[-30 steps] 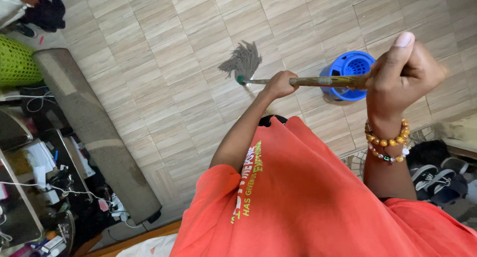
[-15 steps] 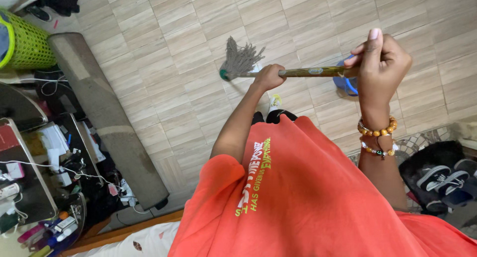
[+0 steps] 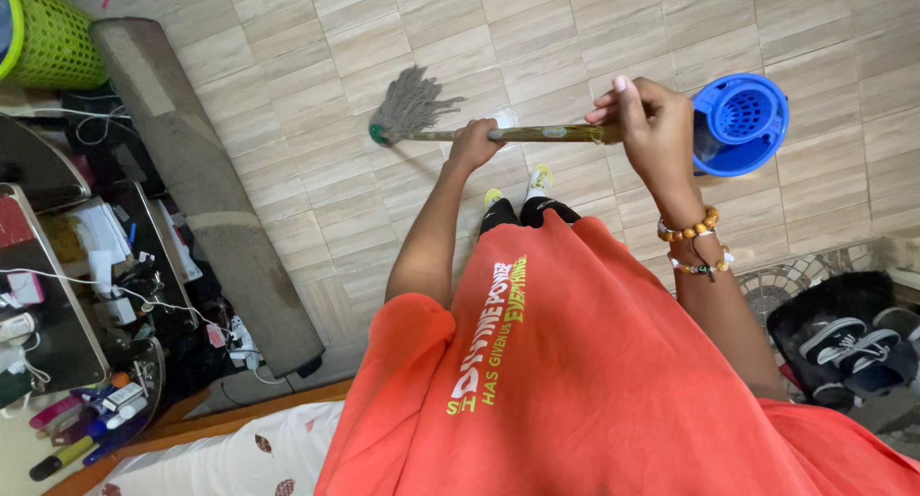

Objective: The person mops a tiled floor using a mop, moving across the room towards a bucket and then into an adjacent bathroom area.

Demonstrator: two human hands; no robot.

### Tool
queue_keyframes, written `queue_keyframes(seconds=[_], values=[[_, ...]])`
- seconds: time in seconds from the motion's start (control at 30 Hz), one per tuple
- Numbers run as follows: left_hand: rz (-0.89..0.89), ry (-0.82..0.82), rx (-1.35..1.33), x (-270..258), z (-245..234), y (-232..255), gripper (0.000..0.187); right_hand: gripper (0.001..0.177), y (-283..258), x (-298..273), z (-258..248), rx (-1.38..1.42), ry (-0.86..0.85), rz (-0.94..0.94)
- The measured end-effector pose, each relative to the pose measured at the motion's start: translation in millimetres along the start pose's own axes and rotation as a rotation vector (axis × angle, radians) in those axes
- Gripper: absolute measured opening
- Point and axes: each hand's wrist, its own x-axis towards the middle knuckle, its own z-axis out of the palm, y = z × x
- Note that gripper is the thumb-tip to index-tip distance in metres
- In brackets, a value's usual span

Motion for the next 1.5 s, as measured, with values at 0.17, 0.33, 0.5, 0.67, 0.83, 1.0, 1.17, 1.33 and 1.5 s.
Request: queue_keyframes(seconds=[0.17,0.33,0.5,0.67,0.83,1.0,1.17,1.33,1.5], values=[[-0.181,-0.02,0.038,-26.0,-5.3,-31.0,0.029,0.039,-11.1,0.6,26.6,-0.21,-0.121,0.021],[-0.231,0.122,0.089,-48.6,7.4,-51.5,0.031,0.038,-7.0,0.7,42.2,-0.096,-0.219,0.103],[-0.333,0.257,0.045,-62.5,33.1,-46.8,0.034,0.042,13.5,10.8,40.3,-0.06,-0.193,0.051],[-0.432,0.4,-0.007,-62.6,56.6,-13.5,0.036,0.046,22.2,25.7,30.9,0.176,-0.134,-0.006],[-0.498,0.467,-0.09,-50.5,72.2,22.4,0.034,0.051,7.2,35.0,7.4,0.293,-0.107,0.003],[-0.51,0.483,-0.149,-35.2,83.4,80.8,0.03,0.058,-12.6,32.8,-36.3,0.362,-0.098,-0.02],[-0.431,0.521,-0.176,-12.9,97.5,136.6,0.039,0.061,-27.1,25.6,-85.3,0.459,-0.108,-0.032],[-0.321,0.54,-0.227,8.5,122.8,180.6,0.045,0.068,-38.1,15.8,-130.9,0.44,-0.095,-0.096],[-0.231,0.535,-0.274,35.8,148.0,224.6,0.043,0.069,-42.7,9.5,-176.1,0.405,-0.063,-0.152]])
